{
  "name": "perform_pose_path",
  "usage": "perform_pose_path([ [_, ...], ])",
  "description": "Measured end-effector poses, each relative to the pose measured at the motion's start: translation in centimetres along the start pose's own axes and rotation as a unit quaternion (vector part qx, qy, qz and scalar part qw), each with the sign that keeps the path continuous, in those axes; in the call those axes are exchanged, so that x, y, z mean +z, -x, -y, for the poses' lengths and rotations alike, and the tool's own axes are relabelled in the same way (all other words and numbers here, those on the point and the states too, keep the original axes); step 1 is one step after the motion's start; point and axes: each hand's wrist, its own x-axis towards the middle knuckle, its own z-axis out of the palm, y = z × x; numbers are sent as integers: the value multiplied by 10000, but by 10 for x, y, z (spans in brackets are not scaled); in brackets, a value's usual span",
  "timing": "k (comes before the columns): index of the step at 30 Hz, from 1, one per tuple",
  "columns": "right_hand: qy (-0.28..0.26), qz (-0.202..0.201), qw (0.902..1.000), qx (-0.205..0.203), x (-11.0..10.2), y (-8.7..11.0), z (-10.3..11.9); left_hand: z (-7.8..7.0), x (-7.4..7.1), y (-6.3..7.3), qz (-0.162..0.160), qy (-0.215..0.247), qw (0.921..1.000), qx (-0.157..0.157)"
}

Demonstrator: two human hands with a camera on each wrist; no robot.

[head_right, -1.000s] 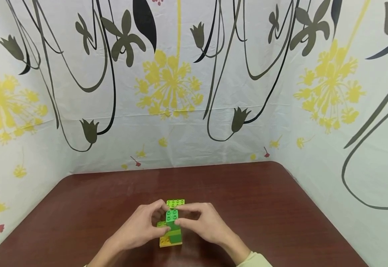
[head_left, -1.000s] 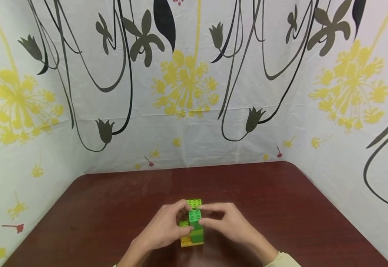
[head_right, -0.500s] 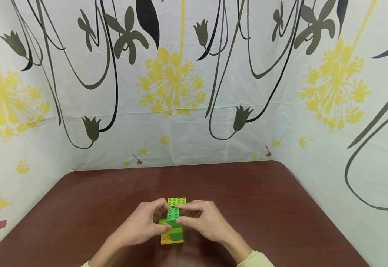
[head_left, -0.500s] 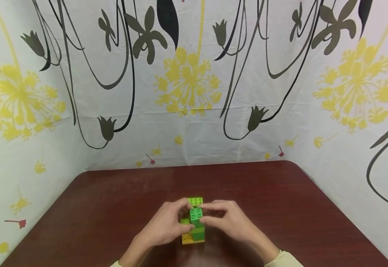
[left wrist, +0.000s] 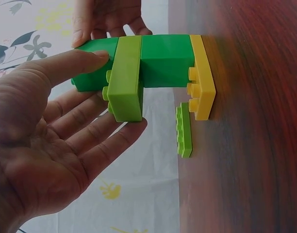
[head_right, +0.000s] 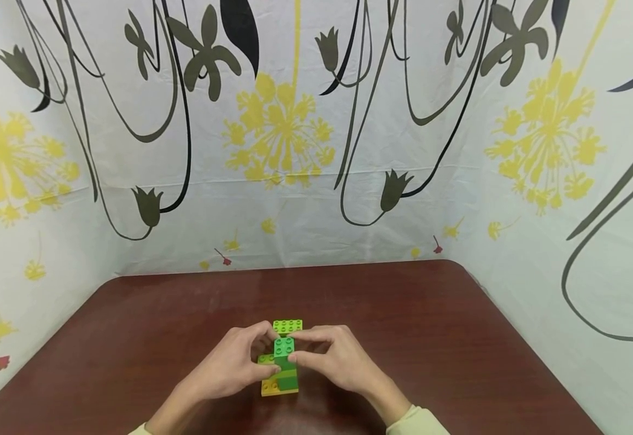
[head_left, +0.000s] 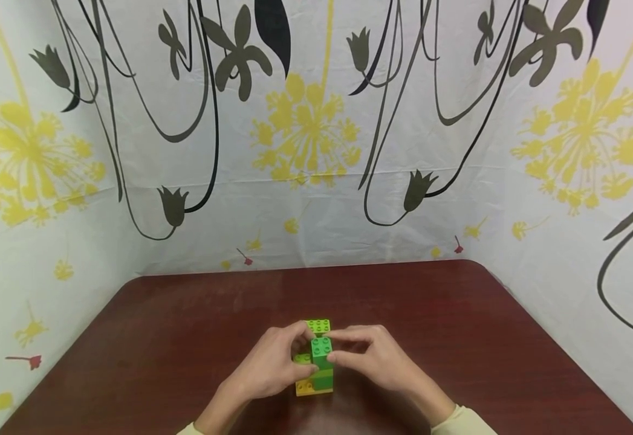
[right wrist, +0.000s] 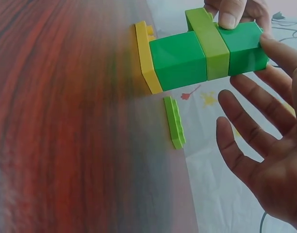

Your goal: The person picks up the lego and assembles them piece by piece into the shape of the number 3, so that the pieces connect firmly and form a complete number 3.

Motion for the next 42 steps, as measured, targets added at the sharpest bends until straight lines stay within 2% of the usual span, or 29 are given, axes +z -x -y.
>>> perform_pose_path([
  [14, -90, 44, 9999, 20, 1, 1, -1, 0, 2, 3, -54, 143, 9997, -193],
  [30, 89, -127, 9997, -170, 2, 2, -1, 1, 2, 3, 25, 316, 9993, -188],
  [42, -28, -127, 9996, -232, 5, 2, -3, 2, 2, 3, 63, 348, 9990, -281],
])
